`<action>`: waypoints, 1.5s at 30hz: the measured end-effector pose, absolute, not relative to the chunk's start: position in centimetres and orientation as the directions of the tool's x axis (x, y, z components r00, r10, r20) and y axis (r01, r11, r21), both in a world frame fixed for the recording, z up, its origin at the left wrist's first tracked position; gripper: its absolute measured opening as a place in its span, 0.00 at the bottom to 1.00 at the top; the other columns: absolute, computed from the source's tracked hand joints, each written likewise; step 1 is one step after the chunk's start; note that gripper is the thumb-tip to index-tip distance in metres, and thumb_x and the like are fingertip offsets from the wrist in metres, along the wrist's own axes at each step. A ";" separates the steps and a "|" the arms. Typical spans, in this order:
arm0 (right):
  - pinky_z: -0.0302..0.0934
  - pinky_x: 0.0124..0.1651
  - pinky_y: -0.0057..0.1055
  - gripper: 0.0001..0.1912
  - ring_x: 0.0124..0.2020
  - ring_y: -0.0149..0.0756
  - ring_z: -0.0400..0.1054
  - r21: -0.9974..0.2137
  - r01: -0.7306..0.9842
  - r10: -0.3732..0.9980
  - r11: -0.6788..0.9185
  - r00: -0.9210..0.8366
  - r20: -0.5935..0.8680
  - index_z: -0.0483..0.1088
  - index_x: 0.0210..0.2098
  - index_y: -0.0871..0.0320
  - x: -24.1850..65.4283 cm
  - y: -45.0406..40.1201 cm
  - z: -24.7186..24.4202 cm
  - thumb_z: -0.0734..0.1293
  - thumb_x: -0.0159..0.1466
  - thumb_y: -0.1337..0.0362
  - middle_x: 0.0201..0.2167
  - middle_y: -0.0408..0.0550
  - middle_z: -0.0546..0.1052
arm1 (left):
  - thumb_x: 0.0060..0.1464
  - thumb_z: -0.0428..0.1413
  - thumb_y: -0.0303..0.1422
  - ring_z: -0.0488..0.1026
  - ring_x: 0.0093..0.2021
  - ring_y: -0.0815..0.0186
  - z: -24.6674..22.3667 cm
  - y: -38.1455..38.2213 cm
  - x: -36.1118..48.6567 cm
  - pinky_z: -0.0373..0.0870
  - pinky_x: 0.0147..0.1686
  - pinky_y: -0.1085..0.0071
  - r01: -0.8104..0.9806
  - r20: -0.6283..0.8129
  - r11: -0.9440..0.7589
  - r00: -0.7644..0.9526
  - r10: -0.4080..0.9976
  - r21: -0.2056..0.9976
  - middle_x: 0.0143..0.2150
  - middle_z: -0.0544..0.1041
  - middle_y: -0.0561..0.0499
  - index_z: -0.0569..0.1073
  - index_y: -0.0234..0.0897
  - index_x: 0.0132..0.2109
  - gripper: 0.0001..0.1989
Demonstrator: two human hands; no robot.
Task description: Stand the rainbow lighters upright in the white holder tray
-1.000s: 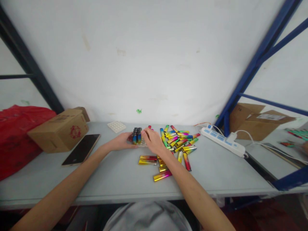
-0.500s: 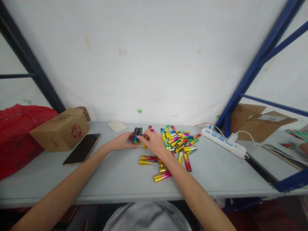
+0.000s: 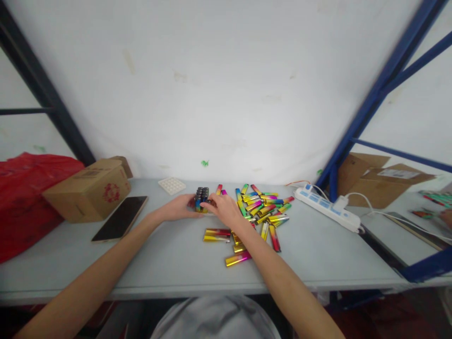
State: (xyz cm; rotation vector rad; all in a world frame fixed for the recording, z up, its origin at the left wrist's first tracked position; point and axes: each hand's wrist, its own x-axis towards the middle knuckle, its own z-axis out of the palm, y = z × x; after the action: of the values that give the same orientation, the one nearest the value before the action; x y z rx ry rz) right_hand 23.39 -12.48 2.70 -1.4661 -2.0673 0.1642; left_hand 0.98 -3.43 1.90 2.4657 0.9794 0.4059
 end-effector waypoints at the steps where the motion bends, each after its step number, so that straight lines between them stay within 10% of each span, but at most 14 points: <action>1: 0.59 0.39 0.28 0.18 0.35 0.36 0.77 -0.433 0.816 0.894 0.383 -0.210 0.396 0.78 0.44 0.58 23.4 -12.3 2.6 0.70 0.74 0.48 0.34 0.49 0.84 | 0.47 0.66 0.60 0.77 0.39 0.55 1.8 -3.4 1.0 0.67 0.37 0.66 0.571 0.100 -0.643 0.703 0.704 0.511 0.40 0.82 0.48 0.77 0.37 0.50 0.34; 16: 0.69 0.46 0.31 0.11 0.40 0.37 0.80 -0.598 0.711 0.926 0.370 -0.232 0.298 0.78 0.42 0.58 23.2 -12.2 2.7 0.74 0.73 0.57 0.38 0.50 0.85 | 0.47 0.66 0.59 0.76 0.38 0.56 2.4 -3.7 1.1 0.67 0.37 0.66 0.552 0.114 -0.639 0.702 0.703 0.536 0.40 0.82 0.48 0.78 0.37 0.48 0.32; 28: 0.64 0.46 0.32 0.24 0.41 0.40 0.76 -0.297 0.891 0.919 0.343 -0.254 0.302 0.78 0.40 0.57 23.4 -12.8 3.3 0.65 0.77 0.43 0.38 0.52 0.83 | 0.47 0.66 0.60 0.77 0.38 0.54 1.6 -3.1 0.9 0.68 0.37 0.65 0.563 0.110 -0.642 0.702 0.704 0.520 0.40 0.82 0.47 0.77 0.37 0.48 0.33; 38: 0.64 0.60 0.48 0.21 0.61 0.60 0.71 -0.086 0.928 0.876 -0.363 0.371 0.308 0.73 0.61 0.63 29.6 -12.7 3.4 0.65 0.77 0.55 0.58 0.70 0.76 | 0.46 0.66 0.61 0.78 0.39 0.53 2.2 -3.6 1.0 0.69 0.37 0.64 0.594 0.077 -0.619 0.687 0.723 0.514 0.41 0.82 0.46 0.76 0.38 0.45 0.33; 45: 0.66 0.59 0.47 0.32 0.62 0.61 0.72 -0.119 0.904 0.888 -0.411 0.427 0.173 0.67 0.68 0.61 31.5 -12.9 3.4 0.70 0.73 0.48 0.59 0.70 0.75 | 0.45 0.66 0.62 0.79 0.40 0.51 2.3 -3.6 1.1 0.69 0.37 0.64 0.606 0.073 -0.616 0.681 0.729 0.503 0.42 0.83 0.45 0.76 0.38 0.45 0.34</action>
State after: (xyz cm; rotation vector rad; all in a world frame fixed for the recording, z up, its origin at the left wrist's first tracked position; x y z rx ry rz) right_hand 31.53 -12.86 3.41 -2.4841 -1.5803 -0.1219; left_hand 1.05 -3.63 2.32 2.4504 1.0356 0.3755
